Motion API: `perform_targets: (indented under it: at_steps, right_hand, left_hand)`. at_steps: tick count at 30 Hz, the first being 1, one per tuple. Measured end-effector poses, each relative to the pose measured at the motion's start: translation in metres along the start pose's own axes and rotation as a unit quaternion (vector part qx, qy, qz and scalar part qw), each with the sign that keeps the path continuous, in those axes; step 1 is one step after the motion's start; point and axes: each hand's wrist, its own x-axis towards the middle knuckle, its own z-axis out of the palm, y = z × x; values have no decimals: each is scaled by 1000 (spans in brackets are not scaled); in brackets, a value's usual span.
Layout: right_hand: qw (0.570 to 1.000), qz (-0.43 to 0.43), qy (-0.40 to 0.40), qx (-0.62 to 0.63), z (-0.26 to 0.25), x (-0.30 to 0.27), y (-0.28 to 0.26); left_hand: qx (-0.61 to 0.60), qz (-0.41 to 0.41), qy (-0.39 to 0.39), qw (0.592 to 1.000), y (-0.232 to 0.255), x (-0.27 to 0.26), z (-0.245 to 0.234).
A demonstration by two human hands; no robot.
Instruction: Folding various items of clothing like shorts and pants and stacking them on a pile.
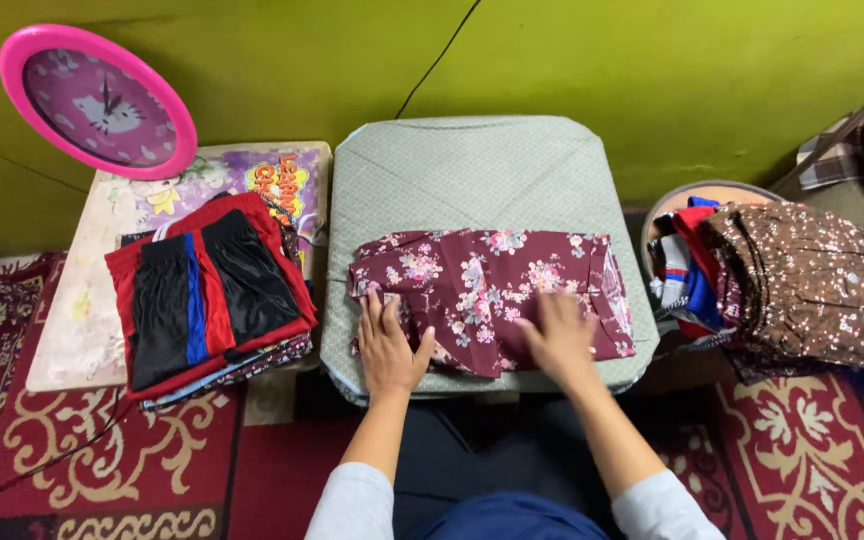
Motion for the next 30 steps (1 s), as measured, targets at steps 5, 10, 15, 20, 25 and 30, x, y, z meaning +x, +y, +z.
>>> perform_targets:
  at_steps: [5,10,15,20,25,30]
  right_hand:
    - [910,-282,-37,302,8,-4,-105]
    - [814,-254,-145,503,33,-7,-142]
    - [829,-196,-187,489,44,-4,-137]
    - [808,-64,-135,570,65,13,-131]
    - [769,212,-43,601,-74,12,-102]
    - [738,202,307,566,-53,-9,28]
  left_hand:
    - [-12,25,35,999,-6,-2,0]
    - [-80,69,65,992,-27,-4,9]
    - [-130,66,76,986,-11,4,-7]
    - [-131,46,61,988,-10,-2,-8]
    - [-105,21,41,993,-11,-4,-7]
    - [-39,36,77,996,0,2,-7]
